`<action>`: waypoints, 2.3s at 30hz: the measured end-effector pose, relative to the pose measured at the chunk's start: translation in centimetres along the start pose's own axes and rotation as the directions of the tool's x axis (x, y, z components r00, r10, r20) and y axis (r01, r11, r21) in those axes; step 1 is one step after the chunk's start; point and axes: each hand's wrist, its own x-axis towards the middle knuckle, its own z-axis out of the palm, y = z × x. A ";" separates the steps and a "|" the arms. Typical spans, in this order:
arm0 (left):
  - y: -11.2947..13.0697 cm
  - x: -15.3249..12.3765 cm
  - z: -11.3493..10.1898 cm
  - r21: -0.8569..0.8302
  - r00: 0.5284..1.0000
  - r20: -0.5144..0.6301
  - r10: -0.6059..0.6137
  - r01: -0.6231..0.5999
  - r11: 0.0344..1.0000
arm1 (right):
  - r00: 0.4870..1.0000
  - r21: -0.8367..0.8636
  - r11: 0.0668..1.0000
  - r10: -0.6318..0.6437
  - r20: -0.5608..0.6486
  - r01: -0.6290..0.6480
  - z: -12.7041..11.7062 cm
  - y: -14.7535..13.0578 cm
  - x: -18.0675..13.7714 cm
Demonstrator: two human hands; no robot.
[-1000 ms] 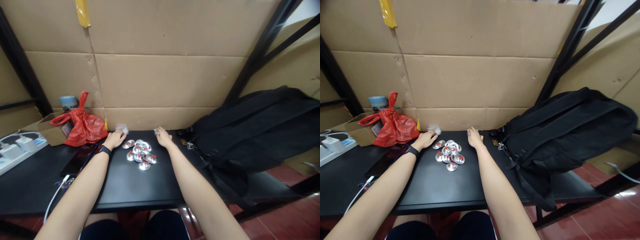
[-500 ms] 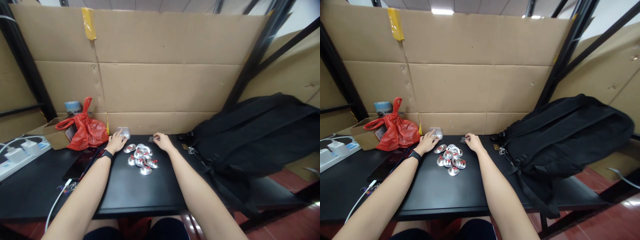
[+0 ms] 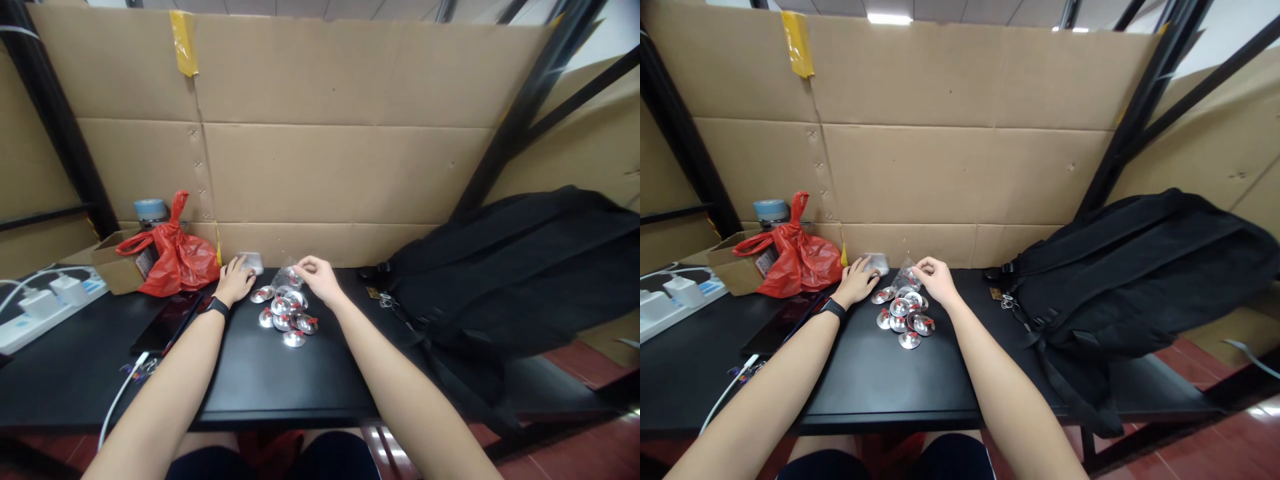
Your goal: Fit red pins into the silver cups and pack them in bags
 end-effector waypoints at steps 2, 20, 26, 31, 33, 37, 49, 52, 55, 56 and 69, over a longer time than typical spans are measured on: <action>-0.1 0.0 0.1 0.000 1.000 -0.002 0.001 -0.001 1.000 | 1.000 -0.010 1.000 0.012 0.000 -0.012 0.1 0.3 0.0; 0.7 -0.8 -1.4 -0.032 0.990 -0.116 0.079 -0.083 0.996 | 0.941 0.111 0.994 0.058 -0.333 -0.022 -1.7 1.3 1.1; 2.9 -1.5 -2.9 -0.096 0.965 -0.171 0.198 -0.216 0.972 | 0.966 0.102 0.992 0.098 -0.238 -0.076 -0.8 1.4 0.6; 5.2 -2.2 -4.5 -0.192 0.928 -0.197 0.317 -0.353 0.916 | 0.983 0.042 0.996 0.085 -0.164 -0.079 -0.1 1.3 0.3; 6.4 -2.4 -5.0 -0.200 0.898 -0.217 0.382 -0.424 0.883 | 0.985 0.048 0.995 0.091 -0.145 -0.085 0.0 1.3 0.2; 8.7 -2.8 -5.0 -0.146 0.840 -0.250 0.482 -0.524 0.839 | 0.986 0.092 0.990 0.119 -0.115 -0.109 0.5 1.2 0.0; 4.8 -1.5 -4.7 0.088 0.947 -0.218 0.235 -0.220 0.971 | 0.981 0.056 0.984 0.172 -0.089 -0.168 0.2 2.2 0.4; 2.7 -1.1 -4.0 0.124 0.974 -0.197 0.108 -0.084 0.989 | 0.985 0.015 0.989 0.150 -0.081 -0.149 0.0 2.7 0.6; 1.3 -0.5 -2.6 0.120 0.986 -0.153 0.060 -0.042 0.992 | 0.990 -0.062 0.991 0.113 -0.090 -0.118 -0.4 3.0 0.8; 1.0 -0.2 -2.1 0.100 0.990 -0.129 0.051 -0.038 0.994 | 0.991 -0.101 0.990 0.094 -0.090 -0.103 -0.6 3.1 0.9; 0.4 0.6 0.3 -0.113 0.996 0.079 0.048 -0.039 0.993 | 0.925 -0.613 0.787 0.175 0.336 0.074 -3.9 4.4 0.7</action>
